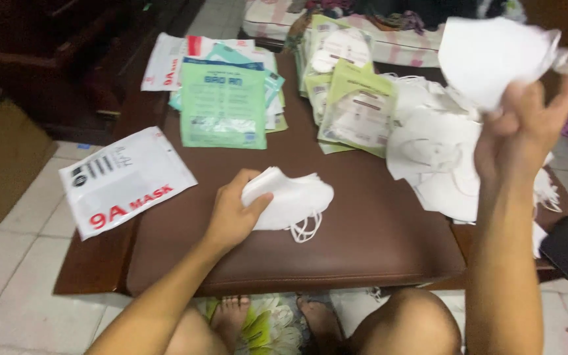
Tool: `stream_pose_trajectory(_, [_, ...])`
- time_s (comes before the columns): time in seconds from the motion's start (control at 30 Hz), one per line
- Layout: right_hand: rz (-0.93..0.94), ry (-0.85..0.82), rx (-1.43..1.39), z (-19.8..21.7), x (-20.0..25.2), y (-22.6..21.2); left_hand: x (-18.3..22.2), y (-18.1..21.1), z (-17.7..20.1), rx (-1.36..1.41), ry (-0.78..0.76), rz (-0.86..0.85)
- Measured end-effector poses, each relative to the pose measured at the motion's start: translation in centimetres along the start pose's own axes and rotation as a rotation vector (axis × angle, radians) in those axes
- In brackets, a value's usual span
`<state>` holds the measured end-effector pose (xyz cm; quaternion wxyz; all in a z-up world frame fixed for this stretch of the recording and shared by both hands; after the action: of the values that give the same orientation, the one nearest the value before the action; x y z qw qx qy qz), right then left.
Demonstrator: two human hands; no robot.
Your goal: Manually folding face masks and placing them into individual plastic packaging bags.
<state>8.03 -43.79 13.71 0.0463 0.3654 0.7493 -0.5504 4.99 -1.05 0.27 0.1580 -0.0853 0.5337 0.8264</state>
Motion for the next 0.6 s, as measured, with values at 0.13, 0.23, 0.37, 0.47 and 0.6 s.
stream_pose_trajectory(0.13, [-0.551, -0.354, 0.362, -8.1, 13.0, 4.8, -0.1, -0.1, 0.7, 0.166, 0.106, 0.014])
stream_pose_trajectory(0.23, [-0.822, -0.523, 0.273, -8.2, 18.0, 10.8, -0.4, 0.2, 1.0, 0.187, 0.114, 0.096])
stream_pose_trajectory(0.37, [-0.969, -0.514, 0.32, -10.8, 20.8, 11.7, -0.4, -1.5, 0.9, 0.25, 0.114, 0.162])
stream_pose_trajectory(0.47, [-0.991, -0.52, 0.204, -10.6, 20.9, 13.5, -0.2, -1.8, 1.0, 0.366, 0.127, 0.165])
stream_pose_trajectory(0.6, [-0.903, -0.456, 0.021, -9.7, 20.2, 15.2, -0.2, -2.6, 1.2, 0.452, 0.195, 0.173])
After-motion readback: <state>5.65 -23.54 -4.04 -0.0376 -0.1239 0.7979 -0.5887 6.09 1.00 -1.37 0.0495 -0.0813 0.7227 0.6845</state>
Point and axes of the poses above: each hand's wrist, its own x-axis away from the middle knuckle, its own z-axis out of the back of the hand, y = z × x, the point moved 4 cm from there along -x, towards the middle knuckle, and after that the axes turned 6 degrees about -z, right-handed, at the moved point
